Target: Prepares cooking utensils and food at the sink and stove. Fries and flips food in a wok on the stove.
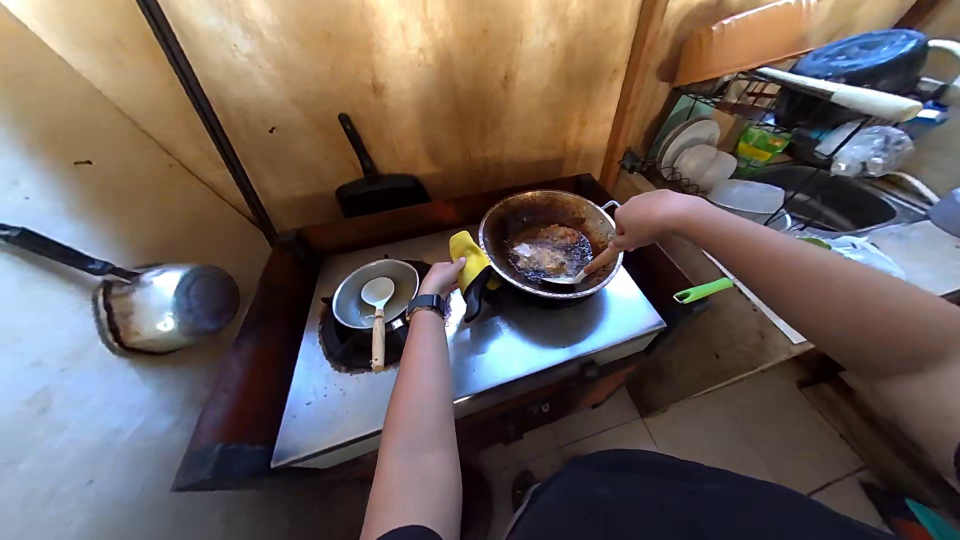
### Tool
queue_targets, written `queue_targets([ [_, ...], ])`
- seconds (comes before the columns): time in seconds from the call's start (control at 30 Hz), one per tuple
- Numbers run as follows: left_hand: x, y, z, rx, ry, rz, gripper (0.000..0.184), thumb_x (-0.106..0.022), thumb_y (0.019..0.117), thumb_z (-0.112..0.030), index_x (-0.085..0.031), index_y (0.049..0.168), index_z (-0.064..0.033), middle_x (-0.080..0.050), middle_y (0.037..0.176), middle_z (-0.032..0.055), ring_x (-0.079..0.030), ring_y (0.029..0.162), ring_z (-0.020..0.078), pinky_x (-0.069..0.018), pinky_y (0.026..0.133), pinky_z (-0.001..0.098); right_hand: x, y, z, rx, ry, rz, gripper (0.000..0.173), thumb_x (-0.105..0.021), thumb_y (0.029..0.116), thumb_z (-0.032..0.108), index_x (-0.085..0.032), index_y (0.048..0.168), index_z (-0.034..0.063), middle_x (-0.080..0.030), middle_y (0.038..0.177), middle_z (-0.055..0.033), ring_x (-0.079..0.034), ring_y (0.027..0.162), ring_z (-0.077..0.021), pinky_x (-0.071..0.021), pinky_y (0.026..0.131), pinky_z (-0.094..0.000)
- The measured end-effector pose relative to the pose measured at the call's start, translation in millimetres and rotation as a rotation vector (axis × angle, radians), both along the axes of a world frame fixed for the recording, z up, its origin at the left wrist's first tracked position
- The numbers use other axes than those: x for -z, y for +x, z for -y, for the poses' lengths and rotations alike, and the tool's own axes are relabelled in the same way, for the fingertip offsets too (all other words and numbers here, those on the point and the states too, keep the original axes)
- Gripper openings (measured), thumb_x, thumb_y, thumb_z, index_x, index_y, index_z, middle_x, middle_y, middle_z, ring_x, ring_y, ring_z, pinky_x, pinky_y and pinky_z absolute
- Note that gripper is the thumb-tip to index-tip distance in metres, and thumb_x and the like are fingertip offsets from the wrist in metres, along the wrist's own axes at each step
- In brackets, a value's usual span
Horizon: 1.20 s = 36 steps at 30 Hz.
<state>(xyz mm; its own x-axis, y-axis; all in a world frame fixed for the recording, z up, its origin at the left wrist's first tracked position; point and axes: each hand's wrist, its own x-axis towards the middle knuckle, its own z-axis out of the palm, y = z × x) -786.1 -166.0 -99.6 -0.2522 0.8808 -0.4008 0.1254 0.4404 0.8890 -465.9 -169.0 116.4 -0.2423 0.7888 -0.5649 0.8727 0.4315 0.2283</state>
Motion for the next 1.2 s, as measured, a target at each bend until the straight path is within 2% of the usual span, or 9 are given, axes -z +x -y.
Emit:
queue_targets([
  [0.13,-8.9,5.4,-0.1,-0.013,-0.026,0.017,0.050,-0.048,0.1100,-0.031,-0.050,0.139,0.0095,-0.054,0.139,0.0290,-0.057,0.126,0.0350,-0.0465,0.107,0.0462,-2.5,-13.1,-4.0,-0.052,0.018,0.030,0.039,-0.060,0.1040,0.034,-0.069,0.099,-0.0033,-0.068,0.103,-0.0234,-0.065,0.104,-0.0410,-0.0468,0.086,-0.0635],
  [0.27,-10.3,10.0,-0.2,-0.032,-0.029,0.034,0.049,-0.046,0.1105,-0.030,-0.048,0.139,0.0104,-0.054,0.138,0.0285,-0.058,0.124,0.0332,-0.0478,0.105,0.0444,12.3,-28.1,-2.9,-0.083,0.037,0.060,0.042,-0.064,0.1022,0.035,-0.067,0.103,-0.0068,-0.066,0.110,-0.0258,-0.063,0.110,-0.0429,-0.0479,0.086,-0.0633],
  [0.33,-8.0,9.6,-0.8,-0.014,-0.026,0.019,0.048,-0.046,0.1107,-0.029,-0.050,0.136,0.0112,-0.056,0.135,0.0280,-0.059,0.121,0.0321,-0.0486,0.104,0.0442,23.4,-30.7,-2.3,-0.088,0.040,0.044,0.035,-0.062,0.1024,0.027,-0.066,0.104,-0.0076,-0.066,0.112,-0.0269,-0.063,0.111,-0.0440,-0.0481,0.085,-0.0636],
  [0.43,-8.2,8.8,-2.6,0.014,-0.030,-0.011,0.047,-0.044,0.1112,-0.029,-0.052,0.134,0.0111,-0.058,0.131,0.0272,-0.060,0.117,0.0310,-0.0492,0.101,0.0440,35.8,-33.4,0.7,-0.081,0.036,0.037,0.034,-0.061,0.1027,0.026,-0.066,0.107,-0.0065,-0.066,0.113,-0.0256,-0.064,0.111,-0.0432,-0.0489,0.084,-0.0630],
  [0.6,2.5,3.4,-8.7,0.025,-0.009,-0.030,0.047,-0.047,0.1100,-0.032,-0.054,0.131,0.0095,-0.060,0.128,0.0261,-0.062,0.114,0.0318,-0.0496,0.099,0.0469,52.3,-33.4,14.7,-0.040,0.045,-0.018,0.025,-0.063,0.1000,0.017,-0.067,0.107,-0.0069,-0.066,0.115,-0.0265,-0.064,0.111,-0.0445,-0.0502,0.083,-0.0631],
  [0.73,8.7,1.1,-12.4,0.011,-0.023,-0.060,0.050,-0.048,0.1092,-0.035,-0.054,0.133,0.0080,-0.059,0.131,0.0260,-0.060,0.118,0.0335,-0.0485,0.101,0.0498,71.5,-31.6,26.6,0.047,0.066,-0.074,0.018,-0.062,0.0972,0.007,-0.067,0.108,-0.0064,-0.066,0.114,-0.0262,-0.065,0.110,-0.0444,-0.0516,0.081,-0.0621],
  [0.97,-6.6,12.0,-2.6,-0.033,0.004,-0.025,0.047,-0.048,0.1097,-0.029,-0.053,0.133,0.0111,-0.058,0.133,0.0278,-0.059,0.120,0.0335,-0.0482,0.103,0.0481,69.5,1.8,23.9,0.046,0.158,-0.144,0.030,-0.056,0.1049,0.021,-0.067,0.102,-0.0069,-0.067,0.109,-0.0264,-0.065,0.108,-0.0445,-0.0503,0.081,-0.0620],
  [1.07,-8.0,13.9,-3.3,-0.046,-0.010,-0.022,0.047,-0.047,0.1100,-0.029,-0.053,0.134,0.0105,-0.057,0.134,0.0276,-0.059,0.122,0.0330,-0.0479,0.103,0.0470,60.8,19.0,13.2,-0.001,0.209,-0.121,0.034,-0.056,0.1046,0.026,-0.067,0.099,-0.0054,-0.068,0.104,-0.0252,-0.066,0.105,-0.0432,-0.0497,0.079,-0.0607],
  [1.2,-9.1,14.5,-1.4,-0.049,-0.009,-0.014,0.047,-0.046,0.1105,-0.029,-0.052,0.136,0.0104,-0.056,0.136,0.0280,-0.058,0.125,0.0331,-0.0471,0.106,0.0464,39.0,22.9,4.3,-0.011,0.210,-0.079,0.037,-0.058,0.1036,0.031,-0.068,0.098,-0.0040,-0.068,0.107,-0.0241,-0.065,0.108,-0.0428,-0.0490,0.082,-0.0613],
])
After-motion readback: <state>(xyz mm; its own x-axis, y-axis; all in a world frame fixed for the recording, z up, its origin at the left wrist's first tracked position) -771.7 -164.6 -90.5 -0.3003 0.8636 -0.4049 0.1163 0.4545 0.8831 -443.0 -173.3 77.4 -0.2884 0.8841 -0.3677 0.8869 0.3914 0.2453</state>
